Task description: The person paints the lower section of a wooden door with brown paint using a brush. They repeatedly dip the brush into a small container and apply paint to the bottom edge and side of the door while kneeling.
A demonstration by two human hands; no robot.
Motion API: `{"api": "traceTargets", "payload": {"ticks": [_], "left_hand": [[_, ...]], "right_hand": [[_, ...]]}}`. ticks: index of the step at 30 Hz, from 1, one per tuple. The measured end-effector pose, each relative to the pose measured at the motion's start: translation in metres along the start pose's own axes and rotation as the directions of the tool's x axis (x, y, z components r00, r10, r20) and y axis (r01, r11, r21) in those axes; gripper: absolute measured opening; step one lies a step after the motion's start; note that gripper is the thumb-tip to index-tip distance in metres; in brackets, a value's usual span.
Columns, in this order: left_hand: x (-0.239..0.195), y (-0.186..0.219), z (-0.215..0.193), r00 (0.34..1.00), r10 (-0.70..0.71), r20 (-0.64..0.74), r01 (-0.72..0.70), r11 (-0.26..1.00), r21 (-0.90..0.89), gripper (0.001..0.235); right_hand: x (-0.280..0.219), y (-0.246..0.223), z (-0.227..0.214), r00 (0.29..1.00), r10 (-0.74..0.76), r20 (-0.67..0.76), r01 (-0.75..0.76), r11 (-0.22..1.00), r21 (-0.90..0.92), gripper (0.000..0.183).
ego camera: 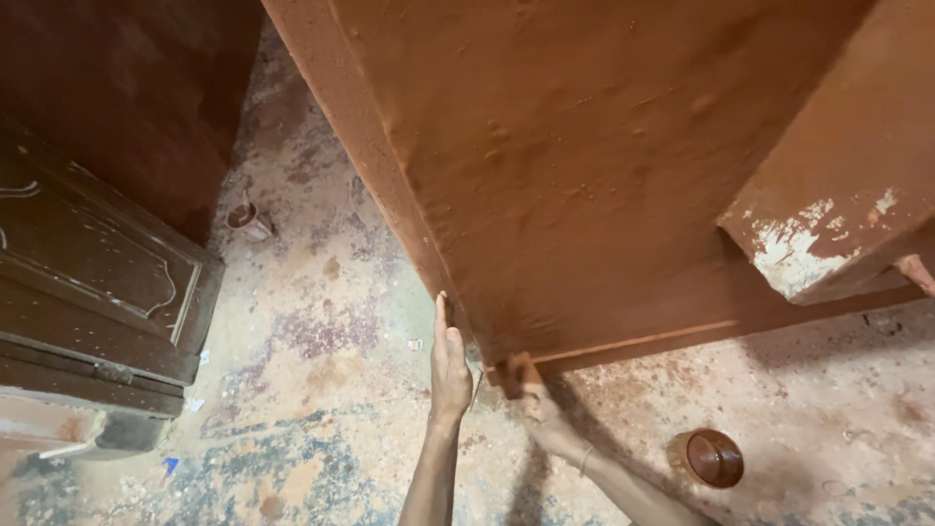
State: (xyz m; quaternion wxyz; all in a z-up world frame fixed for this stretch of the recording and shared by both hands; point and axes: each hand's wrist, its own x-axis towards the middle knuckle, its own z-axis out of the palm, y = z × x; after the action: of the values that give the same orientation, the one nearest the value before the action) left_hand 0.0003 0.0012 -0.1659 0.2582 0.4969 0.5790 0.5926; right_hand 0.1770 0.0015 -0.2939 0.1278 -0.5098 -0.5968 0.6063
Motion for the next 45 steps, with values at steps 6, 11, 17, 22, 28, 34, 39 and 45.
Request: {"api": "traceTargets", "payload": {"ticks": [6,11,17,22,28,34,39,45], "left_hand": [[-0.005,-0.006,0.009,0.997,-0.061,0.040,0.064,0.994,-0.089,0.072],[-0.009,-0.002,0.022,0.999,-0.027,-0.021,0.027,0.999,-0.044,0.068],[-0.014,0.001,0.037,0.996,-0.012,-0.085,0.007,0.998,-0.062,0.068],[-0.019,0.001,0.050,0.994,-0.019,-0.108,0.013,0.998,-0.056,0.067],[-0.019,0.007,0.056,0.991,0.002,-0.132,-0.006,1.000,-0.030,0.066],[-0.020,0.021,0.070,0.992,0.025,-0.125,-0.022,0.999,0.023,0.063],[-0.020,0.033,0.079,0.990,0.054,-0.133,-0.042,0.995,0.094,0.060],[-0.022,0.033,0.094,0.992,0.047,-0.114,-0.037,0.995,0.087,0.061]], "right_hand": [[-0.015,-0.060,-0.079,0.995,-0.103,0.006,0.099,0.971,0.217,0.062],[-0.105,-0.150,-0.141,0.722,-0.689,-0.059,0.667,0.671,0.324,0.058],[-0.089,-0.151,-0.156,0.674,-0.706,-0.220,0.729,0.683,0.042,0.052],[-0.017,-0.019,-0.113,0.740,-0.607,-0.291,0.636,0.771,0.010,0.054],[-0.001,0.081,-0.117,0.969,-0.136,-0.208,0.198,0.927,0.318,0.062],[-0.072,-0.049,-0.206,0.806,-0.556,-0.203,0.591,0.772,0.234,0.051],[-0.122,-0.102,-0.235,0.717,-0.595,-0.363,0.658,0.750,0.067,0.055],[-0.043,-0.010,-0.234,0.611,-0.675,-0.414,0.670,0.719,-0.183,0.053]]}}
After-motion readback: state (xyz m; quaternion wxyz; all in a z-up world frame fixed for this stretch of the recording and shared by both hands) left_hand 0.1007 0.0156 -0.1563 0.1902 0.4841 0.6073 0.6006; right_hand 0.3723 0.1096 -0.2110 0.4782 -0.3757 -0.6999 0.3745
